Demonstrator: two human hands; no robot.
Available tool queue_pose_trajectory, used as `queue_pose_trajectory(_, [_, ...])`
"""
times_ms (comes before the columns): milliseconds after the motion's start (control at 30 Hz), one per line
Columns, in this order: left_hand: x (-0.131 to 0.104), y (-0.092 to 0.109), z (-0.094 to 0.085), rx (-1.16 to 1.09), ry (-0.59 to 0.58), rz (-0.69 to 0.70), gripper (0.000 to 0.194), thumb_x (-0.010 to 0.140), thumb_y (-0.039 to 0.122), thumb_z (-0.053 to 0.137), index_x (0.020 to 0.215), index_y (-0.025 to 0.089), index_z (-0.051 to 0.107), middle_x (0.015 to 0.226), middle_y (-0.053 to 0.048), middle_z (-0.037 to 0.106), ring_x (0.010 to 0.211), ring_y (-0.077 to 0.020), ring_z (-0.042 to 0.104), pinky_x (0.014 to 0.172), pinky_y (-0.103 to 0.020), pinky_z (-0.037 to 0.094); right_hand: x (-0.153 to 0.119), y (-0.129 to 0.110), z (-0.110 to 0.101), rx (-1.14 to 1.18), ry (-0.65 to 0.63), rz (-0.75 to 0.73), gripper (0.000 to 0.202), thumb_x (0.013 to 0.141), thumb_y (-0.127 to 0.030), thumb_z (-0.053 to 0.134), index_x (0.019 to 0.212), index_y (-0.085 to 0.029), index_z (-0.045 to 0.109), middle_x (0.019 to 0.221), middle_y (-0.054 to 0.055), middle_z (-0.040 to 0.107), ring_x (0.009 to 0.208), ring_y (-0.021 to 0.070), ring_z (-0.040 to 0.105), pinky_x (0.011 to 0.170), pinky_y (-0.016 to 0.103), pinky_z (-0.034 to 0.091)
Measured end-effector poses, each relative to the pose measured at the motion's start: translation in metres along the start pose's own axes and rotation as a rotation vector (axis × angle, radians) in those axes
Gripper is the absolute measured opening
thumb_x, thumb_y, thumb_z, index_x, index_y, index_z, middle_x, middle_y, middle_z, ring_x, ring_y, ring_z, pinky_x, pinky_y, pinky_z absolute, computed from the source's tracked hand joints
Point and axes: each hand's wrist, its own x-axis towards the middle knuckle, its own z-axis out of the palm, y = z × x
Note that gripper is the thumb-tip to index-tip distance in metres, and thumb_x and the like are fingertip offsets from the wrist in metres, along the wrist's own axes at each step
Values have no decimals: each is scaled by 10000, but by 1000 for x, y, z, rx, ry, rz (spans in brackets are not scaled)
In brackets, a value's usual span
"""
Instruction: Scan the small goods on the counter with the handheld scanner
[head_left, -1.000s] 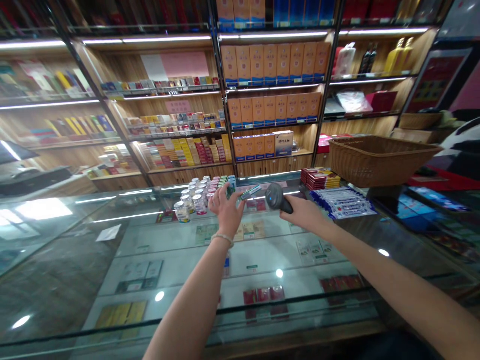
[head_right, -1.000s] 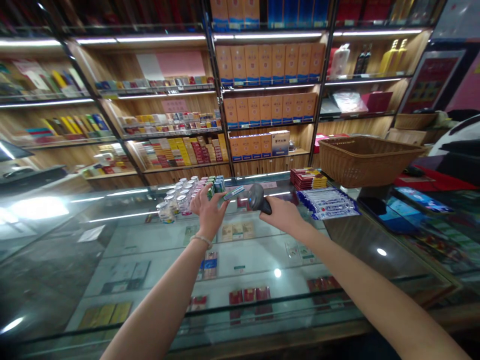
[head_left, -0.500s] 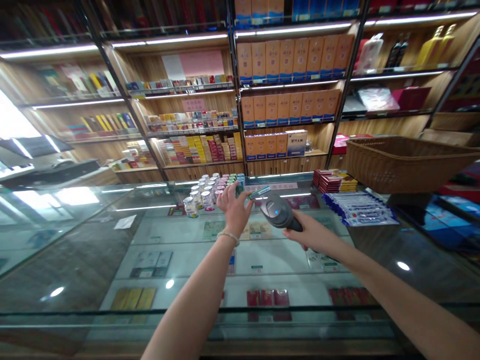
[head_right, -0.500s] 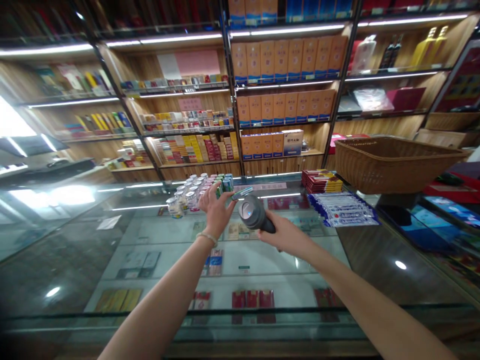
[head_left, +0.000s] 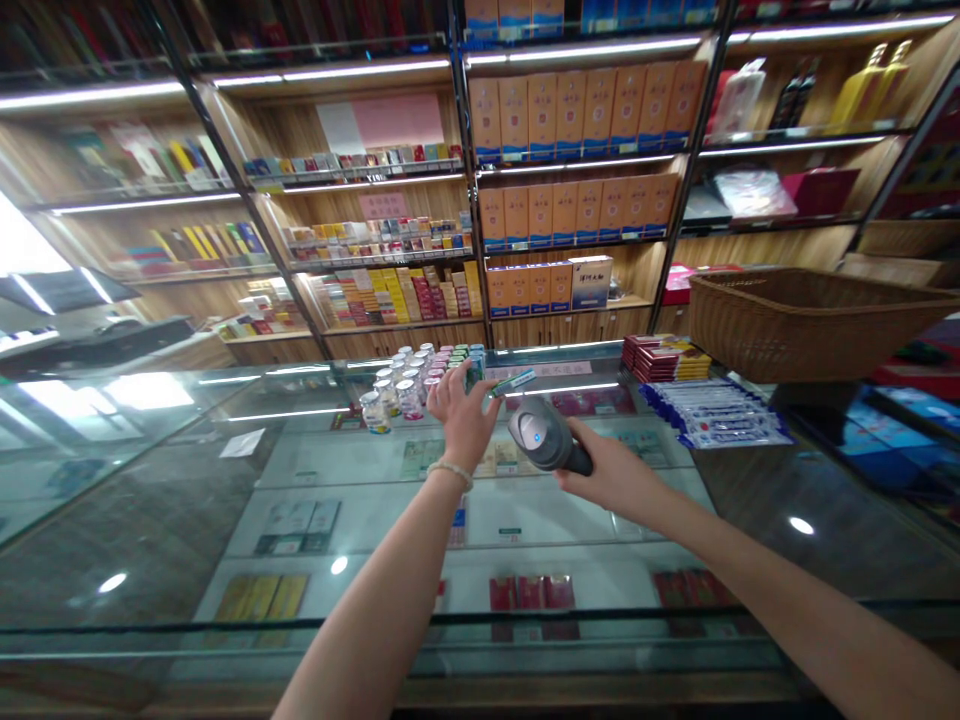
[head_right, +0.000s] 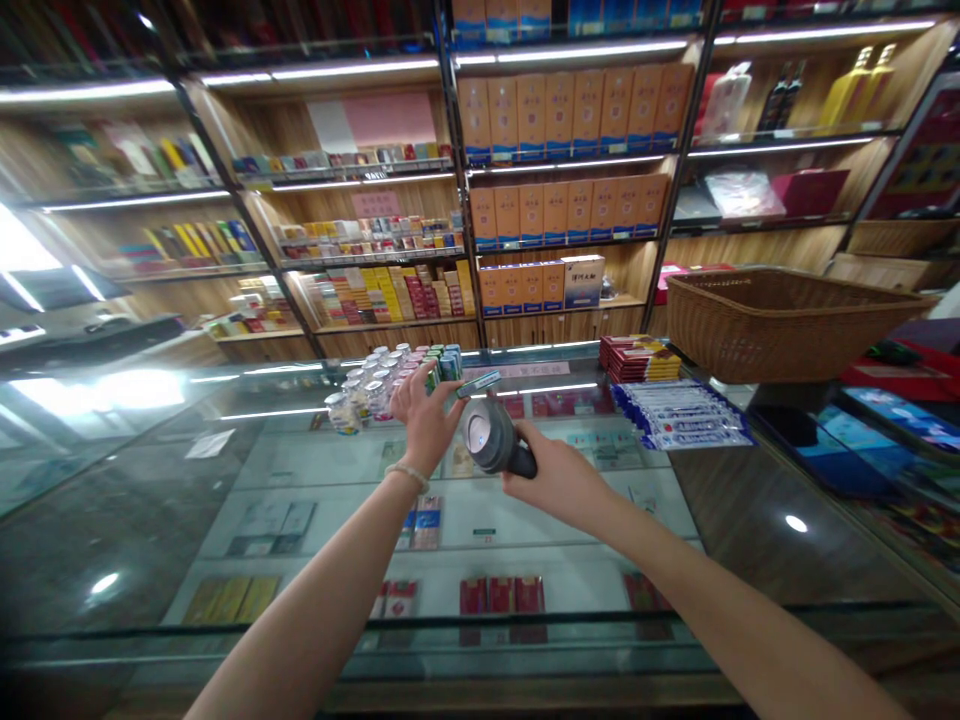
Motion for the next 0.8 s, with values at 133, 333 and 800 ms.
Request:
queue_pose_trajectory(133, [0, 0, 1, -19, 26, 15, 166, 864, 309, 774, 1030, 299, 791, 1517, -75, 546, 1452, -337, 425, 1257, -584, 239, -1, -1, 2, -37, 6, 13, 476, 761, -259, 690, 1231, -223, 627, 1012, 76, 779, 969, 307, 718, 765, 318, 453])
queue_pose_trajectory(333, [0, 0, 1, -8, 11, -5, 199, 871, 338, 766, 1070, 333, 773, 1549, -64, 508, 1474, -335, 388, 1264, -606, 209, -1, -2, 2, -71, 29, 42, 441, 769, -280, 690, 1194, -210, 597, 1017, 89, 772, 925, 303, 723, 715, 304, 427])
queue_pose_trajectory(800, [2, -1, 0, -28, -3, -18, 204, 880, 340, 759, 1081, 319, 783, 1530, -92, 521, 1464, -352, 404, 1248, -620, 236, 9, 3, -19, -448, 89, 45, 476, 877, -411, 632, 1300, -237, 499, 1190, 98, 769, 957, 316, 763, 713, 334, 465])
